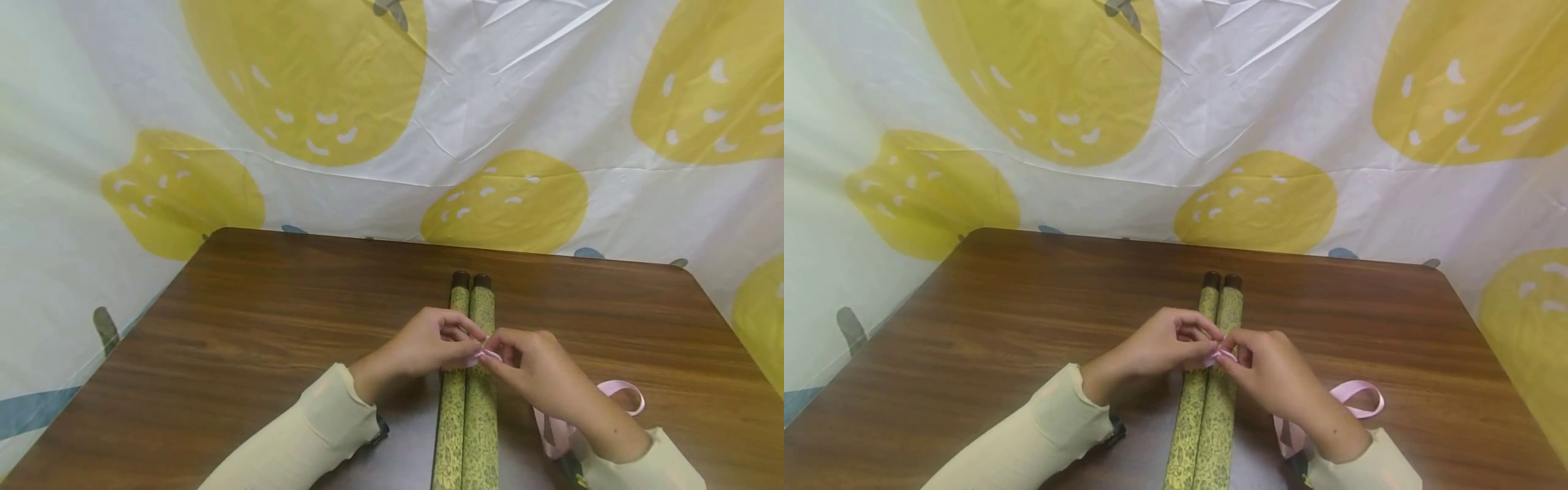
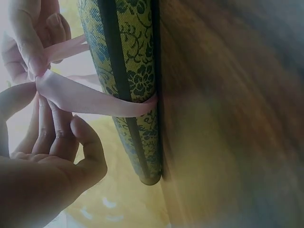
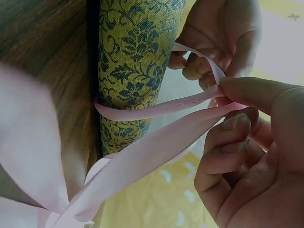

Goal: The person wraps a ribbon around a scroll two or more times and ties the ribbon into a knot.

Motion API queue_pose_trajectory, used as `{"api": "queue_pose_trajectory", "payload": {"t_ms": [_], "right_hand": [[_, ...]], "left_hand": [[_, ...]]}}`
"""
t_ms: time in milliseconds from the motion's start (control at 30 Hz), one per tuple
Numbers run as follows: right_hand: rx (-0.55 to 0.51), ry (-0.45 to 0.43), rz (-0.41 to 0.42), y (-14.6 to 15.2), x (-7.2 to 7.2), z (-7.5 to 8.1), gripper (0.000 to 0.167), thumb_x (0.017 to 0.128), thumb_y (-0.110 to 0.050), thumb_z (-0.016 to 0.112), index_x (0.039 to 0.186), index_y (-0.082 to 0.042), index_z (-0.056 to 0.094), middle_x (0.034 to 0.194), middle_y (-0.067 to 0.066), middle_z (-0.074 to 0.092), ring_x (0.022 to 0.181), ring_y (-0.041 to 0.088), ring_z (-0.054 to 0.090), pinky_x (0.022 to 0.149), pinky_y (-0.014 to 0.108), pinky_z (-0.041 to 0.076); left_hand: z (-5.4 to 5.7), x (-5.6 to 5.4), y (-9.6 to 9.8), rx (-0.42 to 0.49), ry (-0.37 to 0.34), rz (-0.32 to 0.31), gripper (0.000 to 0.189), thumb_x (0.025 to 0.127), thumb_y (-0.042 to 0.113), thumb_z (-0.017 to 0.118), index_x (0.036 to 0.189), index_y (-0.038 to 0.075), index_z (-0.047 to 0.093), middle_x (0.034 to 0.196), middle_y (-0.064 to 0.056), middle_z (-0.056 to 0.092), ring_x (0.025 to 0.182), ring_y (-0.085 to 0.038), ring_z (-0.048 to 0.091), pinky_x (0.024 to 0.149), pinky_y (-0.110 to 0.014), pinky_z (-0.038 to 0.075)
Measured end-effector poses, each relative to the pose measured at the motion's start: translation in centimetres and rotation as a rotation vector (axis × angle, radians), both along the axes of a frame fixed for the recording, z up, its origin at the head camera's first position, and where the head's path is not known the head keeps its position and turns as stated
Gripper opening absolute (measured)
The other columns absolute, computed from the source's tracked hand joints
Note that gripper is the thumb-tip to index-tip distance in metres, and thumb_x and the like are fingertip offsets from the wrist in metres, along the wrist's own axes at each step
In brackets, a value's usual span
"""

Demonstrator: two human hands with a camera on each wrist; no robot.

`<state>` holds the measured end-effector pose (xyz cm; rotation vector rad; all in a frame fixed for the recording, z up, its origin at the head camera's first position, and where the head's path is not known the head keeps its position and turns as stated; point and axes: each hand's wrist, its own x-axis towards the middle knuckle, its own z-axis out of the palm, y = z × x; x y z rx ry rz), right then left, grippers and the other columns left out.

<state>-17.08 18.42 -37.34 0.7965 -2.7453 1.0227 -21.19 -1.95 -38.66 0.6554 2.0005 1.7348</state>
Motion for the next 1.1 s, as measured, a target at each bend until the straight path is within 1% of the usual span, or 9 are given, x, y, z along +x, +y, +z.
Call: {"api": "queue_pose_trajectory", "payload": {"t_ms": [100, 333, 567, 667, 767, 867, 967, 1000, 1100], "right_hand": [[0.016, -0.005, -0.018, 0.07, 0.04, 0.14, 0.006, 0.089, -0.015, 0.074, 0.085, -0.017, 0.071, 0.060, -0.016, 0.050, 0.050, -0.003, 0.041, 0.045, 0.020, 0.040], [0.042, 0.001, -0.034, 0.33, -0.02, 0.37, 0.006, 0.089, -0.017, 0.074, 0.085, -0.018, 0.070, 0.059, -0.015, 0.047, 0.049, -0.002, 0.038, 0.044, 0.020, 0.037], [0.030, -0.008, -0.026, 0.29, -0.07, 0.41, 0.010, 0.088, -0.014, 0.074, 0.083, -0.020, 0.069, 0.060, -0.015, 0.048, 0.051, -0.002, 0.039, 0.046, 0.020, 0.038], [0.028, -0.009, -0.021, 0.28, -0.13, 0.38, 0.009, 0.088, -0.014, 0.074, 0.084, -0.019, 0.069, 0.060, -0.015, 0.048, 0.051, -0.002, 0.039, 0.046, 0.020, 0.039], [0.023, -0.007, -0.017, 0.23, -0.14, 0.30, 0.008, 0.088, -0.014, 0.074, 0.084, -0.019, 0.070, 0.060, -0.015, 0.049, 0.051, -0.002, 0.040, 0.046, 0.020, 0.040], [0.018, -0.010, -0.017, 0.12, -0.14, 0.21, 0.008, 0.088, -0.015, 0.075, 0.084, -0.020, 0.070, 0.060, -0.015, 0.049, 0.051, -0.002, 0.041, 0.046, 0.020, 0.040], [0.014, -0.011, -0.014, 0.00, -0.09, 0.16, 0.008, 0.088, -0.015, 0.075, 0.083, -0.020, 0.069, 0.060, -0.015, 0.049, 0.051, -0.002, 0.041, 0.046, 0.020, 0.040], [0.014, -0.008, -0.014, -0.02, -0.07, 0.14, 0.008, 0.088, -0.015, 0.075, 0.083, -0.020, 0.069, 0.060, -0.015, 0.049, 0.051, -0.002, 0.041, 0.046, 0.020, 0.041], [0.010, -0.002, -0.009, -0.07, 0.00, 0.06, 0.009, 0.088, -0.015, 0.075, 0.083, -0.019, 0.069, 0.060, -0.016, 0.048, 0.051, -0.003, 0.041, 0.046, 0.020, 0.041]], "left_hand": [[0.05, 0.04, -0.02, -0.036, 0.029, -0.003, 0.020, 0.093, 0.008, 0.068, 0.110, -0.002, 0.071, 0.097, -0.020, 0.075, 0.071, -0.005, 0.067, 0.067, -0.023, 0.058], [-0.05, -0.11, -0.05, -0.186, 0.190, -0.050, 0.018, 0.091, 0.013, 0.071, 0.106, 0.005, 0.075, 0.104, -0.009, 0.076, 0.083, 0.001, 0.063, 0.080, -0.018, 0.053], [-0.45, -0.17, -0.11, -0.286, 0.234, -0.121, 0.012, 0.091, 0.013, 0.071, 0.102, 0.009, 0.076, 0.096, -0.003, 0.076, 0.080, 0.001, 0.062, 0.078, -0.018, 0.052], [-0.48, -0.13, -0.15, -0.319, 0.255, -0.155, 0.010, 0.091, 0.015, 0.072, 0.100, 0.012, 0.075, 0.099, -0.001, 0.075, 0.086, 0.001, 0.062, 0.083, -0.018, 0.051], [-0.48, -0.06, -0.13, -0.319, 0.251, -0.188, 0.008, 0.090, 0.017, 0.073, 0.097, 0.012, 0.075, 0.102, 0.000, 0.074, 0.090, 0.001, 0.061, 0.088, -0.019, 0.050], [-0.48, -0.02, -0.12, -0.324, 0.251, -0.207, 0.008, 0.090, 0.020, 0.074, 0.092, 0.012, 0.074, 0.090, 0.004, 0.070, 0.084, 0.002, 0.057, 0.083, -0.018, 0.049], [-0.42, 0.05, -0.14, -0.343, 0.277, -0.205, 0.014, 0.088, 0.025, 0.076, 0.082, 0.013, 0.071, 0.077, 0.008, 0.060, 0.075, 0.000, 0.050, 0.071, -0.017, 0.045], [-0.45, 0.09, -0.11, -0.351, 0.288, -0.198, 0.017, 0.087, 0.026, 0.076, 0.079, 0.013, 0.070, 0.075, 0.009, 0.057, 0.073, -0.001, 0.048, 0.068, -0.017, 0.043], [-0.50, 0.33, 0.08, -0.386, 0.330, -0.152, 0.025, 0.086, 0.028, 0.077, 0.069, 0.015, 0.065, 0.073, 0.010, 0.053, 0.071, -0.003, 0.046, 0.066, -0.020, 0.043]]}}
